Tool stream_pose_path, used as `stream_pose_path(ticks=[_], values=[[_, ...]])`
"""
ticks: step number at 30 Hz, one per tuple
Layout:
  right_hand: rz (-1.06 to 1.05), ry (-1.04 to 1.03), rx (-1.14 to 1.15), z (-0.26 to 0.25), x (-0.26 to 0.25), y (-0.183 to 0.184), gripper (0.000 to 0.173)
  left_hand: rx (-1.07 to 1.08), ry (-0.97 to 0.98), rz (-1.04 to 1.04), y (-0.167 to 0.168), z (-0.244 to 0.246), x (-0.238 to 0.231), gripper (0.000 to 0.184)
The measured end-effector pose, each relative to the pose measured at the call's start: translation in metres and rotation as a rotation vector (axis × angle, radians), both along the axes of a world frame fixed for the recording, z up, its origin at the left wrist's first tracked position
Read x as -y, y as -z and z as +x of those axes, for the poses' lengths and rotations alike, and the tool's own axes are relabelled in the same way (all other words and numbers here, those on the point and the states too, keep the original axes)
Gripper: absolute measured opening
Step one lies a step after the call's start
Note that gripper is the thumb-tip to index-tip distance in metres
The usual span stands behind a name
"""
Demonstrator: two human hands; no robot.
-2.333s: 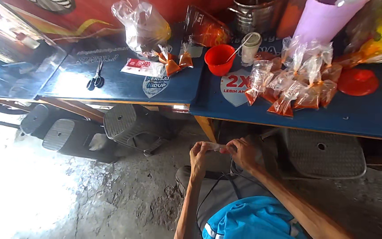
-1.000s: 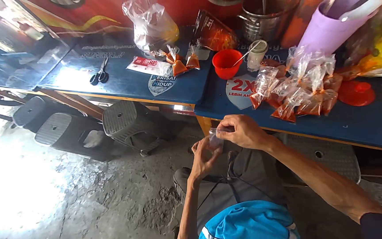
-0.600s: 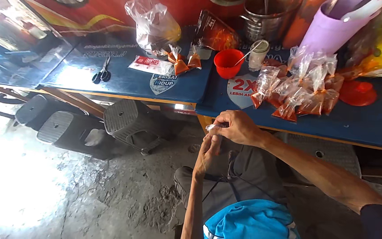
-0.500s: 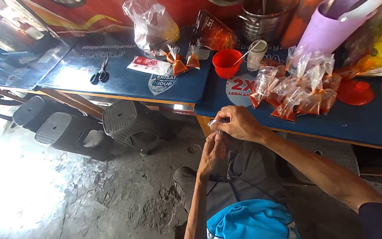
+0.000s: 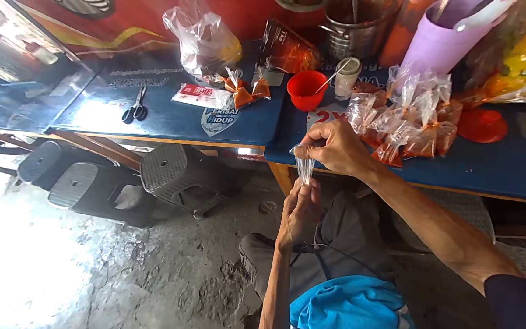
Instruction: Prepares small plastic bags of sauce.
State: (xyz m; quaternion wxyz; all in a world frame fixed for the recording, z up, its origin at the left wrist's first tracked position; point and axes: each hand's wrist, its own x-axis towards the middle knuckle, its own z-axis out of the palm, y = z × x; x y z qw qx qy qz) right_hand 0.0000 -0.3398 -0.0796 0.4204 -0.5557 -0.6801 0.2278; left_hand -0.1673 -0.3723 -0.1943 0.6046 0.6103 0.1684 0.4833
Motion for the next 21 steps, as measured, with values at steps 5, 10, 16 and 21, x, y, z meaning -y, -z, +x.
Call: stream_pose_path(ticks=[5,10,16,21], values=[[0.007,0.005,0.003,0.003,-0.003,-0.006,0.020,0.034,0.053,-0.022,0.003,0.000,0.000,0.039],[0.105,0.001,-0.009,-0.001,0.008,0.001,0.019,0.096,-0.004,-0.193,0.001,0.003,0.003,0.038],[0.182,0.003,0.066,0.004,0.044,0.046,0.049,0.156,-0.297,-0.475,-0.022,0.004,-0.004,0.039],[0.239,-0.088,-0.016,-0.021,0.071,0.123,0.049,0.209,-0.413,-0.542,-0.035,0.018,-0.008,0.032]])
